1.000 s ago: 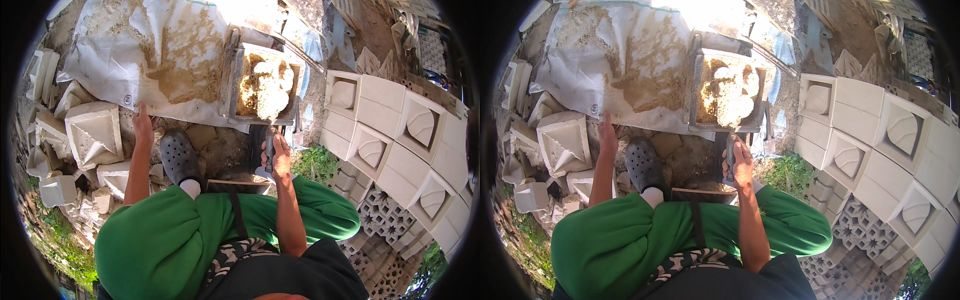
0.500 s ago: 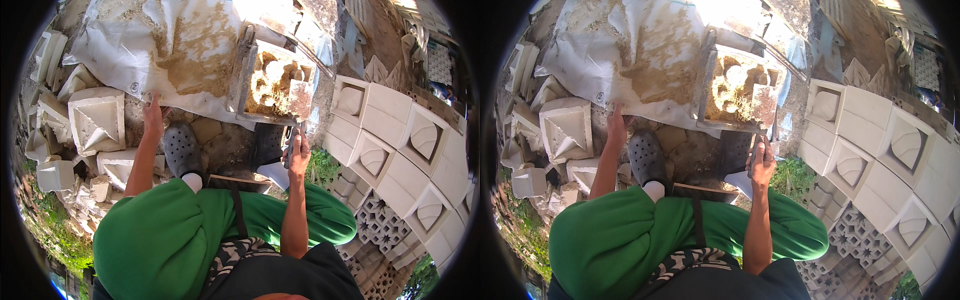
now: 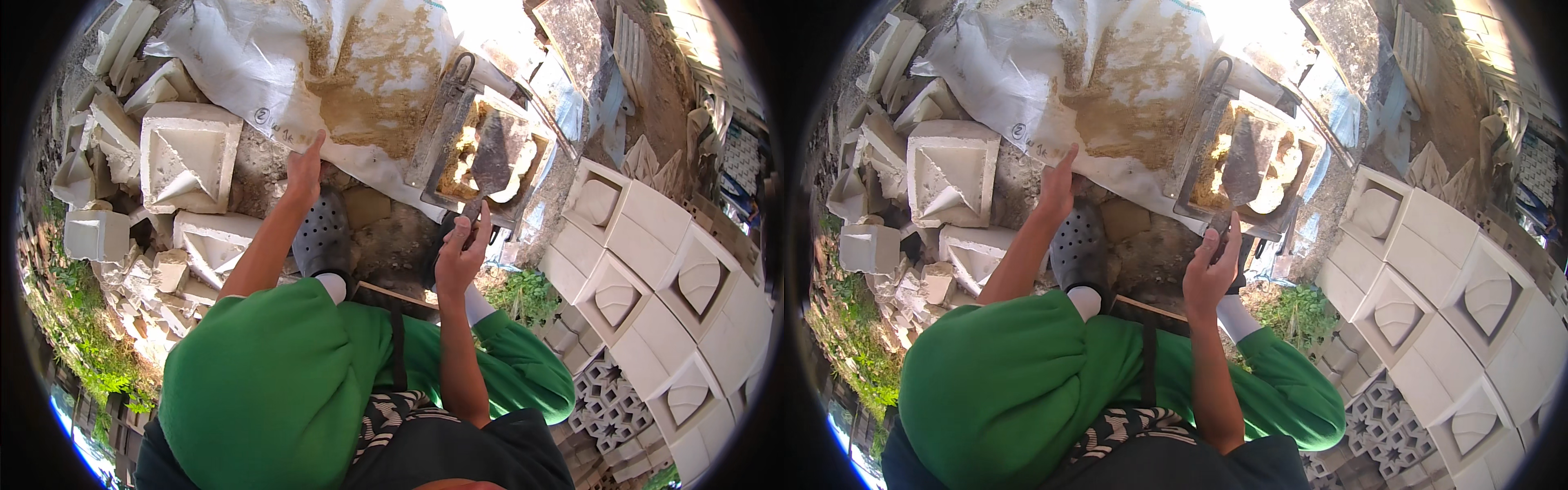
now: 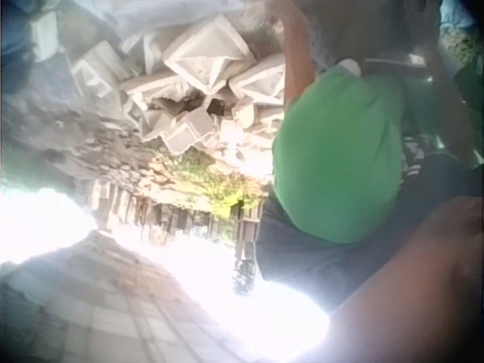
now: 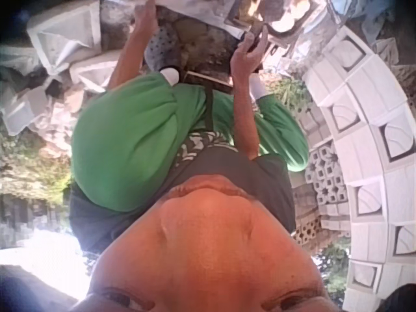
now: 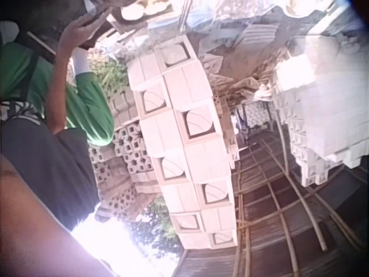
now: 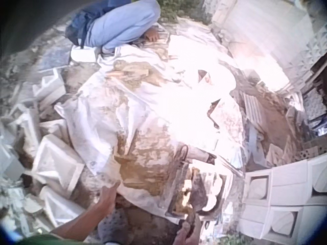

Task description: The person uses a trowel to scoop a sandy mixture from a bag and fills several circular molds on a board, smoothing and pressing the material by hand and with the tool.

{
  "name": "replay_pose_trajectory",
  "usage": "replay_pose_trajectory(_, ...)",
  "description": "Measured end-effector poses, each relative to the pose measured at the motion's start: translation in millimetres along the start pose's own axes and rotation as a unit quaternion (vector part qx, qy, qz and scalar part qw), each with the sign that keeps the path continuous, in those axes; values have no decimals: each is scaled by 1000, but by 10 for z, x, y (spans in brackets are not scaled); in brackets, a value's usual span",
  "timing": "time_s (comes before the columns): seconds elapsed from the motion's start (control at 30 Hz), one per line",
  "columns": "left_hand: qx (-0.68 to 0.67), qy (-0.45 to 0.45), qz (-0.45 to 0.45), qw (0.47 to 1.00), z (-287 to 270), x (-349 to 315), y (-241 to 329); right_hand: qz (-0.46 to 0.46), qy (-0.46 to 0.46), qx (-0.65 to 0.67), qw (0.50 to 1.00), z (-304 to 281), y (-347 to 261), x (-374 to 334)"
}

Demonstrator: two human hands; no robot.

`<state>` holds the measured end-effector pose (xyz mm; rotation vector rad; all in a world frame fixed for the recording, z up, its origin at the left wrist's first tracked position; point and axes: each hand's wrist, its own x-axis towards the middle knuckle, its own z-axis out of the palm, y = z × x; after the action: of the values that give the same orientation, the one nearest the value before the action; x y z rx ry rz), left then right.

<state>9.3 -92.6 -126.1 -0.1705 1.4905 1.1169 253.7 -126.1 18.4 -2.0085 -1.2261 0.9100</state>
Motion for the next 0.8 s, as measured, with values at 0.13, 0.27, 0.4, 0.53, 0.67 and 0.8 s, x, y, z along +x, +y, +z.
replay_pose_trajectory(0.13,-17,43,-7,999,20,60,7,-92,-125,-131,979,448,-19,-275)
replay_pose_trajectory(0.27,-34,16,-2,999,17,21,-39,-37,-180,-199,963,710,91,-370)
replay_pose_trajectory(0.4,-13,-9,1,1000,-35,28,-175,0,-151,-223,963,837,318,-410)
replay_pose_trajectory(0.53,75,-3,42,996,-127,125,-291,21,-149,-198,969,973,231,-512)
replay_pose_trajectory(0.67,145,14,64,987,-220,183,-320,-18,-219,-126,967,1027,114,-486)
replay_pose_trajectory(0.8,129,14,78,989,-200,151,-301,15,-203,-111,973,1002,105,-403)
